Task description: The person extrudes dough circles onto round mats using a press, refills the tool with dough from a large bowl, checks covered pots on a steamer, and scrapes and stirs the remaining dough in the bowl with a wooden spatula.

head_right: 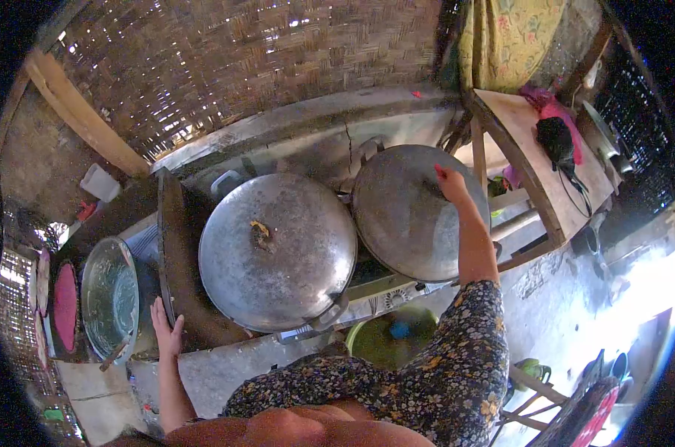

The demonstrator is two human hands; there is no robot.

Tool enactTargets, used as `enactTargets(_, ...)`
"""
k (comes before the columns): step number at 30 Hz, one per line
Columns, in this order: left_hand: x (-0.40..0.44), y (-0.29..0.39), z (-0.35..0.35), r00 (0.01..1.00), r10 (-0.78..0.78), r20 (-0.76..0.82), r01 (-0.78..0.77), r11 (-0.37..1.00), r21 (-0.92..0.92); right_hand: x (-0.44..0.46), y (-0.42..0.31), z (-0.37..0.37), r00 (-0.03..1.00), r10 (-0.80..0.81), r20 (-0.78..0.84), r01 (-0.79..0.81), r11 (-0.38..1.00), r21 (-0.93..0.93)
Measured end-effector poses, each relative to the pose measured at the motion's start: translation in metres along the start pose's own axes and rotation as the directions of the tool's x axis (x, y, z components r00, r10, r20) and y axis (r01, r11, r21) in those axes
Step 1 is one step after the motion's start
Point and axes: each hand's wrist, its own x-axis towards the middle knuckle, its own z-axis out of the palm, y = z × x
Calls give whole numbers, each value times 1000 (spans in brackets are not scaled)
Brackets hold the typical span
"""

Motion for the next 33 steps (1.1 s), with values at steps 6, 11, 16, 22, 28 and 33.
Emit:
enactTargets(6, -1, 2, -3, 1000, -8, 6, 8, 1000, -6, 0, 4, 14, 975, 171, -141, -146, 974, 173)
enactTargets(11, 1, 1, -2, 1000, 14, 10, -14, 999, -31, 4, -22, -52, 941, 244, -235, -204, 962, 184)
enactTargets(16, 0, -4, 1, 1000, 24, -5, -24, 998, -53, 6, 46, -130, 854, 254, -453, -131, 949, 286)
enactTargets(22, 2, -7, 4, 1000, 18, -12, -19, 996, -90, -86, 28, -231, 750, 539, -383, -43, 618, 785)
enactTargets(28, 2, 1, -1, 998, 63, -12, -64, 968, -243, -174, 63, -277, 646, 666, -374, -140, 585, 799)
enactTargets(33, 2, -4, 1, 993, 109, -33, -114, 964, -242, -252, 126, -282, 550, 711, -438, -250, 640, 727)
